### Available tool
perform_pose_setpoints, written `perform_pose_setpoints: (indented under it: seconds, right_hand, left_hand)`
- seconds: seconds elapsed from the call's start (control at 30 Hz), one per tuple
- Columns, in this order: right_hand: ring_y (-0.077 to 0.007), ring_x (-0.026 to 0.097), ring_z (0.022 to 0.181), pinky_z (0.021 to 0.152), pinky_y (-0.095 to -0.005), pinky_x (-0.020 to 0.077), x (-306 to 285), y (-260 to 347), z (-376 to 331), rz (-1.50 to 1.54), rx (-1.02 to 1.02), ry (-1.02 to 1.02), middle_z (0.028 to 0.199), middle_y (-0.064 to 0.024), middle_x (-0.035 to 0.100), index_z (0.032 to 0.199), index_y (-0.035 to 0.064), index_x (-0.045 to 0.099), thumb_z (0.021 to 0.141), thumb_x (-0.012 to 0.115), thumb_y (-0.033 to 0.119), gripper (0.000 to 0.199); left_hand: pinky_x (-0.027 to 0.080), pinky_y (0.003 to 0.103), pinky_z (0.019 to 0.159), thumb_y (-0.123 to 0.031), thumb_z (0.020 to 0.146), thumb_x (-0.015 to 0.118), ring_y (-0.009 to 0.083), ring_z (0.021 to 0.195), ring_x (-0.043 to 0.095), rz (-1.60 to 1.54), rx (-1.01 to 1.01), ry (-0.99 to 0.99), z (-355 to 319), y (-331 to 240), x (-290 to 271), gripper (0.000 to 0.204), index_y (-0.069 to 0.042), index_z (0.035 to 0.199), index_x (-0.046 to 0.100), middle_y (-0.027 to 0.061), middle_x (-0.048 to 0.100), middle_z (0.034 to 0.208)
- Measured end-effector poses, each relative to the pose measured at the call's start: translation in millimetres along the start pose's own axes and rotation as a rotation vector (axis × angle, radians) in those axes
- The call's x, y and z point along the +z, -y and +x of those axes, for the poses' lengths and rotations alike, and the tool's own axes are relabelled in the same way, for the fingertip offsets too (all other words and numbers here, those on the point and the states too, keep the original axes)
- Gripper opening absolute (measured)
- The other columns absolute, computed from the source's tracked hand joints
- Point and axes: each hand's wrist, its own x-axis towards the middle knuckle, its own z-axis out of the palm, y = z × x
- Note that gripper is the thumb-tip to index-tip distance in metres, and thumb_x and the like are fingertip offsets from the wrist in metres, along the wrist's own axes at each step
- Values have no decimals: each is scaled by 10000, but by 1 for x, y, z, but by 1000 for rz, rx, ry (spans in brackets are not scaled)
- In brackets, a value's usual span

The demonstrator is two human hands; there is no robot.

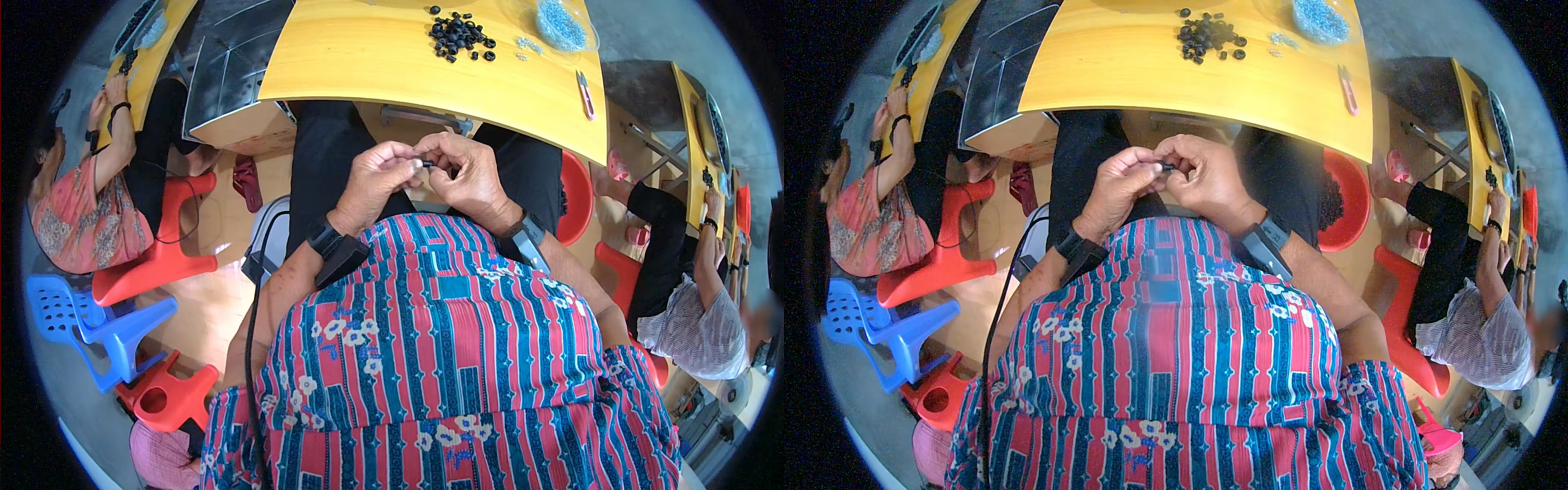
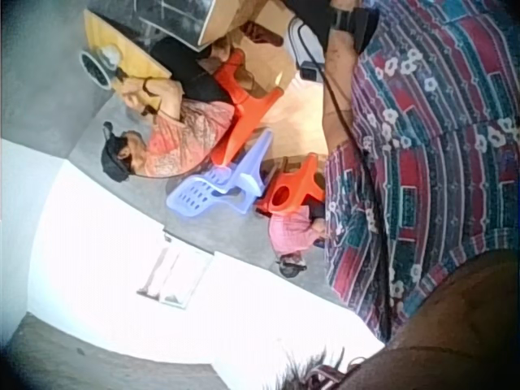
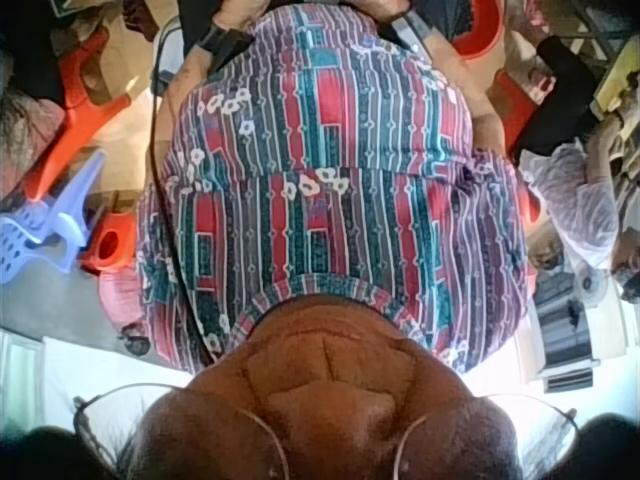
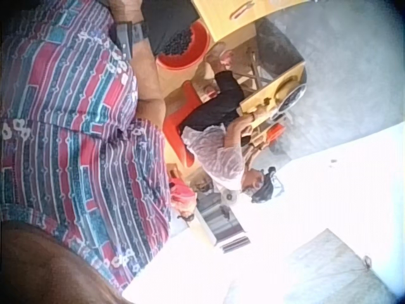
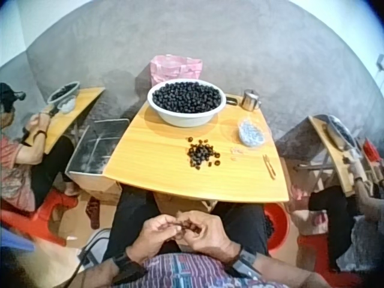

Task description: Inspecting and sorting small black plastic or rubber components at a work table.

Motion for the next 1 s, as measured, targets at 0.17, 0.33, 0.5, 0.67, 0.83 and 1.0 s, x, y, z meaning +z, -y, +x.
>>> perform_pose_setpoints:
  seconds: [0.17,0.33,0.5,0.67,0.83,1.0]
  right_hand:
    - [-57,535,680,588,-192,446,-7,-16,1,229,144,-62,804,6,552,974,-12,618,741,522,-79,261]
    - [-62,554,692,612,-191,461,-10,-4,2,369,227,-60,837,-8,569,1040,-18,629,780,513,-93,294]
    - [-93,587,672,630,-237,497,-17,-15,4,383,151,-68,766,-19,578,1041,-17,603,854,504,-12,212]
    - [-109,598,658,641,-227,485,-25,-18,6,396,110,-200,779,-17,573,986,-26,588,845,539,-22,150]
    - [-121,603,669,653,-220,477,-44,-22,10,420,63,-293,790,-13,553,957,-38,586,822,564,-27,137]
    - [-129,616,678,632,-221,476,-62,-14,18,469,85,-392,792,-25,577,931,-17,591,813,599,-20,118]
  left_hand:
    - [519,247,735,-85,891,573,79,773,584,28,44,-79,0,-3,-7,162,-19,1038,559,21,601,868]
    - [523,264,755,-80,903,550,82,753,577,-15,20,-18,1,-4,-9,154,-18,1043,539,29,593,880]
    - [521,265,762,-78,906,536,85,763,566,11,-47,-14,-6,1,-17,155,-26,1051,517,34,576,879]
    - [527,263,759,-88,905,546,88,752,573,43,-80,26,-6,-2,-21,142,-36,1036,530,38,587,875]
    - [523,255,755,-97,903,551,92,756,576,42,-141,35,-9,-6,-24,133,-43,1023,531,38,587,885]
    - [515,266,769,-102,906,552,101,777,580,59,-144,62,-8,-7,-27,129,-49,1021,531,37,586,897]
